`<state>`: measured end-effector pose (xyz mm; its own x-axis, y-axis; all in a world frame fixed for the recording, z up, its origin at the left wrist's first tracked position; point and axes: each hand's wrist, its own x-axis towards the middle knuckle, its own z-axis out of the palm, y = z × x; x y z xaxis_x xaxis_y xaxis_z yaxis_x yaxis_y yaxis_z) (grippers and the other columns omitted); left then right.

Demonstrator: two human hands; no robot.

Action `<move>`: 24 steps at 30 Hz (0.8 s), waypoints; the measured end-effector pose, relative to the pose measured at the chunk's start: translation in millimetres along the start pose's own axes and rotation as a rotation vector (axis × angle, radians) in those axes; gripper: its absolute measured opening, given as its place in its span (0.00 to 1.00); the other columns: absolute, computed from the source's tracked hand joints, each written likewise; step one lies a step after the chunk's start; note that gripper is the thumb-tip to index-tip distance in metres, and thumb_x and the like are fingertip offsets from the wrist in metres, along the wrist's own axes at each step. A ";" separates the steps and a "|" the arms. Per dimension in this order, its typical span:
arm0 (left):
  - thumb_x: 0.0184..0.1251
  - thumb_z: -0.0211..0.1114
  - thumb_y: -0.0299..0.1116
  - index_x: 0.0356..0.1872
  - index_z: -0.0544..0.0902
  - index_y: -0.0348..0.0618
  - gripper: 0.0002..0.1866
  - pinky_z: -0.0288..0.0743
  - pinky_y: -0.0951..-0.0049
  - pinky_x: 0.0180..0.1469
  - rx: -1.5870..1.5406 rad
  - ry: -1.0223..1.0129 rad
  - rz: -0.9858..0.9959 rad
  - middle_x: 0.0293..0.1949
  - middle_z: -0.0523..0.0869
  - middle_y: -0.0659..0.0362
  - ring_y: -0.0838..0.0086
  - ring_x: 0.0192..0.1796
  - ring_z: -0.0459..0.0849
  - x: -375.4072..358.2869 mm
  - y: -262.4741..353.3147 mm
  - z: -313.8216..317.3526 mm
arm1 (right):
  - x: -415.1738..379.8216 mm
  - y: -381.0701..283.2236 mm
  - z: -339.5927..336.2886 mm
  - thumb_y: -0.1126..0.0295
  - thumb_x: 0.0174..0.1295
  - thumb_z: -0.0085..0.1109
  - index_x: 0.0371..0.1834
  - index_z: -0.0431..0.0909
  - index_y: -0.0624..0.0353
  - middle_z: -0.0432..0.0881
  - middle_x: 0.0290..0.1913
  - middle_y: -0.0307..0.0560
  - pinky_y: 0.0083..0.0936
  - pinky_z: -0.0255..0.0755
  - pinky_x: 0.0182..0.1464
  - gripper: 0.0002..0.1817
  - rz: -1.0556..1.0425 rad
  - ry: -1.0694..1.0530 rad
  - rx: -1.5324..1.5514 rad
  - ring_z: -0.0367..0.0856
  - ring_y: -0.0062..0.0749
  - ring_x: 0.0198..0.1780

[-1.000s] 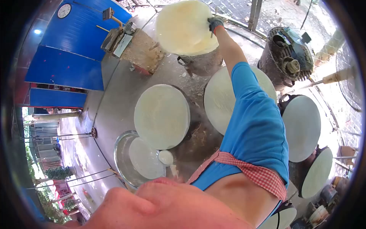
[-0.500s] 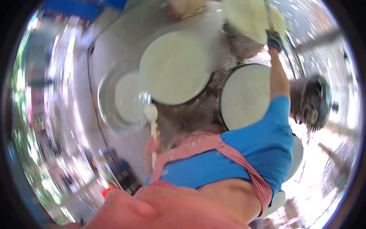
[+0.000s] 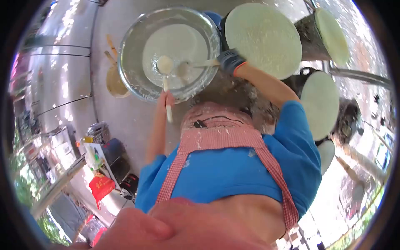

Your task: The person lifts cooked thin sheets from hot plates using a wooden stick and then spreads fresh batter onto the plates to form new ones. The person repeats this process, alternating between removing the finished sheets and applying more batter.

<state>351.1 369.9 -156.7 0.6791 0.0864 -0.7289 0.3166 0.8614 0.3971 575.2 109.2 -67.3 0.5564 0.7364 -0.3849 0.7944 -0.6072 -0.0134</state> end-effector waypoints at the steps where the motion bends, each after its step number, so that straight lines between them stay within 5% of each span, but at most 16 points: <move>1: 0.59 0.50 0.27 0.32 0.66 0.45 0.02 0.54 0.82 0.08 0.085 0.096 -0.163 0.16 0.66 0.62 0.79 0.11 0.60 34.7 8.4 -35.8 | -1.9 -31.0 3.7 0.60 0.50 0.49 0.30 0.77 0.58 0.80 0.34 0.49 0.36 0.69 0.40 0.13 -0.082 -0.048 -0.034 0.78 0.45 0.36; 4: 0.56 0.52 0.28 0.26 0.66 0.41 0.05 0.53 0.77 0.08 0.212 0.207 -0.347 0.11 0.62 0.64 0.78 0.08 0.59 77.8 29.2 -58.6 | -14.6 -47.2 -31.1 0.63 0.52 0.47 0.28 0.78 0.59 0.79 0.30 0.52 0.37 0.70 0.35 0.13 -0.042 0.161 0.303 0.78 0.46 0.32; 6: 0.54 0.53 0.28 0.24 0.65 0.40 0.06 0.53 0.75 0.07 0.264 0.255 -0.419 0.08 0.60 0.66 0.78 0.08 0.58 78.9 24.6 -64.0 | -12.7 -59.8 -3.7 0.62 0.52 0.48 0.29 0.78 0.57 0.79 0.30 0.51 0.37 0.70 0.35 0.12 0.085 0.043 0.189 0.78 0.45 0.32; 7: 0.55 0.52 0.27 0.24 0.65 0.40 0.06 0.53 0.75 0.07 0.467 0.263 -0.317 0.09 0.60 0.66 0.77 0.07 0.58 78.7 23.5 -60.1 | -13.9 -62.7 27.2 0.61 0.52 0.48 0.30 0.78 0.56 0.79 0.30 0.51 0.37 0.69 0.35 0.12 0.199 -0.052 0.084 0.78 0.45 0.32; 8: 0.55 0.52 0.27 0.24 0.64 0.40 0.06 0.53 0.75 0.07 0.665 0.269 -0.193 0.09 0.59 0.65 0.77 0.07 0.58 82.6 27.3 -55.6 | -6.0 -58.1 96.2 0.59 0.51 0.50 0.34 0.78 0.53 0.80 0.32 0.49 0.37 0.70 0.38 0.13 0.151 0.132 0.092 0.78 0.43 0.35; 11: 0.56 0.52 0.28 0.23 0.65 0.39 0.07 0.53 0.75 0.07 0.718 0.256 -0.042 0.09 0.58 0.66 0.76 0.07 0.57 88.6 25.6 -51.2 | -22.9 -72.9 15.4 0.51 0.51 0.50 0.33 0.77 0.55 0.79 0.34 0.53 0.39 0.70 0.37 0.19 0.239 0.048 0.313 0.78 0.46 0.35; 12: 0.56 0.52 0.28 0.23 0.65 0.39 0.07 0.53 0.75 0.07 0.722 0.247 -0.033 0.09 0.58 0.66 0.76 0.07 0.57 91.7 27.7 -52.1 | -31.8 -80.8 38.2 0.50 0.51 0.49 0.33 0.77 0.55 0.79 0.33 0.54 0.40 0.69 0.37 0.19 0.294 0.126 0.404 0.78 0.47 0.34; 13: 0.57 0.52 0.30 0.21 0.64 0.41 0.09 0.52 0.77 0.07 0.597 0.226 -0.167 0.09 0.58 0.66 0.77 0.06 0.56 100.9 28.3 -44.7 | -38.8 -80.5 61.4 0.50 0.52 0.49 0.33 0.77 0.55 0.79 0.32 0.54 0.40 0.69 0.36 0.20 0.348 0.216 0.481 0.77 0.48 0.33; 15: 0.57 0.53 0.32 0.20 0.63 0.43 0.11 0.52 0.78 0.06 0.494 0.194 -0.306 0.09 0.58 0.66 0.79 0.06 0.56 106.9 27.0 -31.2 | -43.5 -108.8 67.7 0.52 0.51 0.51 0.38 0.77 0.51 0.79 0.35 0.54 0.38 0.70 0.41 0.18 0.528 -0.136 0.345 0.77 0.47 0.38; 17: 0.58 0.55 0.38 0.15 0.60 0.47 0.17 0.50 0.82 0.05 -0.043 0.104 -0.723 0.08 0.56 0.68 0.83 0.06 0.55 97.0 30.5 -13.9 | -69.4 -126.2 49.9 0.52 0.51 0.52 0.38 0.77 0.51 0.78 0.35 0.55 0.38 0.70 0.41 0.17 0.590 -0.122 0.461 0.77 0.48 0.37; 19: 0.58 0.55 0.41 0.14 0.58 0.48 0.19 0.49 0.84 0.05 -0.107 0.057 -0.807 0.08 0.57 0.68 0.85 0.07 0.54 51.1 54.8 16.4 | -101.9 -143.7 45.4 0.53 0.51 0.52 0.38 0.77 0.52 0.78 0.35 0.55 0.38 0.70 0.40 0.17 0.643 -0.098 0.594 0.76 0.49 0.37; 22: 0.57 0.57 0.48 0.11 0.57 0.51 0.24 0.47 0.86 0.04 -0.090 -0.182 -0.888 0.07 0.56 0.69 0.89 0.07 0.53 -27.6 105.9 75.9 | -141.1 -158.5 51.0 0.55 0.52 0.53 0.37 0.77 0.54 0.78 0.33 0.55 0.36 0.70 0.36 0.16 0.573 0.411 0.642 0.77 0.48 0.34; 24: 0.59 0.56 0.47 0.17 0.61 0.49 0.20 0.46 0.88 0.04 0.119 -0.278 -0.486 0.11 0.58 0.70 0.89 0.08 0.54 -102.5 127.3 118.3 | -159.5 -155.1 1.9 0.55 0.52 0.53 0.37 0.76 0.54 0.78 0.32 0.54 0.36 0.70 0.35 0.16 0.495 0.600 0.614 0.77 0.48 0.33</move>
<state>400.1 411.5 34.5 0.5805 -0.4540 -0.6760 0.6972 0.7060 0.1246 362.7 85.4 -5.7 0.9573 0.2843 0.0526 0.2695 -0.8117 -0.5182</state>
